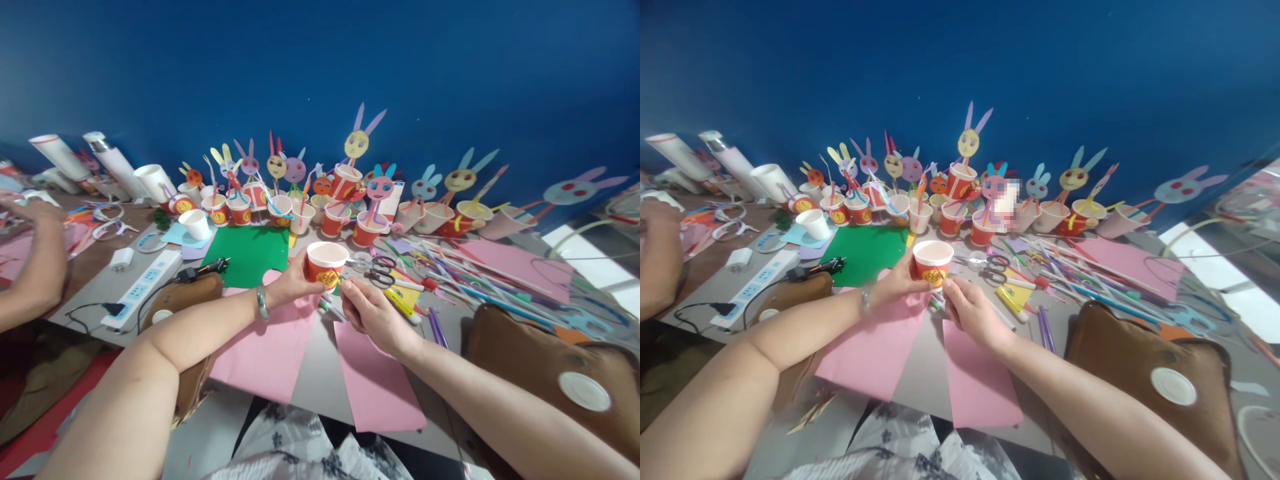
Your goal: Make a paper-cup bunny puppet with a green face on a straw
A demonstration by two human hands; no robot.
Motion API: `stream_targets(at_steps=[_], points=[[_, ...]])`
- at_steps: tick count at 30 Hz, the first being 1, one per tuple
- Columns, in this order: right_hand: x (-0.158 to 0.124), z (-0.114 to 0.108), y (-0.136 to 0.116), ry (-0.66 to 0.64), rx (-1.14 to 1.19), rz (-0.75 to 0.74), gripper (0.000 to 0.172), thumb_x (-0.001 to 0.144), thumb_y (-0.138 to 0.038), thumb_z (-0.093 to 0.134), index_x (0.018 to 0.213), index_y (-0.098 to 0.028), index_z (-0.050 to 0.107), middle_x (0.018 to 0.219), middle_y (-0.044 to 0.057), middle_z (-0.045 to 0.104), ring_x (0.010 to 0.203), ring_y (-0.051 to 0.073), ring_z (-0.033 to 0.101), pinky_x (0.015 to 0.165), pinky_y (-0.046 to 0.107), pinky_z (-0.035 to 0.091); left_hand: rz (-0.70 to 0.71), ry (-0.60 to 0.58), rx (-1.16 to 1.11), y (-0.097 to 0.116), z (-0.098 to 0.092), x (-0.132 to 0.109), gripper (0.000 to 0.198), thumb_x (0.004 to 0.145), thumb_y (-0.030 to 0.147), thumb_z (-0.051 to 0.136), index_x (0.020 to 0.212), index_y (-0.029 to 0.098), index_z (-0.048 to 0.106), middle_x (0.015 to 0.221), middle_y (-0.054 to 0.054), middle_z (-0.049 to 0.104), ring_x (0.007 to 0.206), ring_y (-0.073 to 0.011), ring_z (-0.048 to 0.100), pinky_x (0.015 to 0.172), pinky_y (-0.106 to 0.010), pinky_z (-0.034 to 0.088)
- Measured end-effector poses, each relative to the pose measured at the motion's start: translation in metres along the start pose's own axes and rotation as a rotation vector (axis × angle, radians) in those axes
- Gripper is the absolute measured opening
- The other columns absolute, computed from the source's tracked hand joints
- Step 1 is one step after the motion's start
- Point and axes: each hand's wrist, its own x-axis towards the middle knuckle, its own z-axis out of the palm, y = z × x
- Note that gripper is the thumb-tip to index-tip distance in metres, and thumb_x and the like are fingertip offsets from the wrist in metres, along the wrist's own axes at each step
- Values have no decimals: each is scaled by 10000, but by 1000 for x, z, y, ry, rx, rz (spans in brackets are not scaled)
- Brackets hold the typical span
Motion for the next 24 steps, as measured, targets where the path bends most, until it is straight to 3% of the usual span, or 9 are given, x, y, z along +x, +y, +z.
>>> stream_targets(at_steps=[11,16,22,24], points=[[0,0,0,9,-12,1,503,971,-636,437,692,-218,413,460,-75,394,411,64,284,404,215,249,-43,110,20,4,6,-1,525,726,381,840,1146,208,577,1171,-86,665,1106,-219,629,977,-379,502],[1,0,0,23,-16,1,500,969,-636,440,695,-218,426,453,-75,390,410,66,279,402,219,239,9,111,96,5,2,2,593,682,432,866,1128,170,576,1142,-107,676,1077,-240,639,961,-396,512],[2,1,0,29,-20,0,493,972,-631,433,700,-220,413,461,-79,395,406,65,281,403,219,239,122,93,171,3,2,2,831,723,484,830,1382,240,387,1298,-118,601,1210,-260,596,1033,-430,486],[3,1,-1,31,-26,-1,492,975,-629,428,699,-222,410,458,-80,393,404,66,280,402,221,239,129,91,197,4,3,0,804,739,489,817,1373,240,392,1303,-118,592,1205,-257,597,1026,-416,492]])
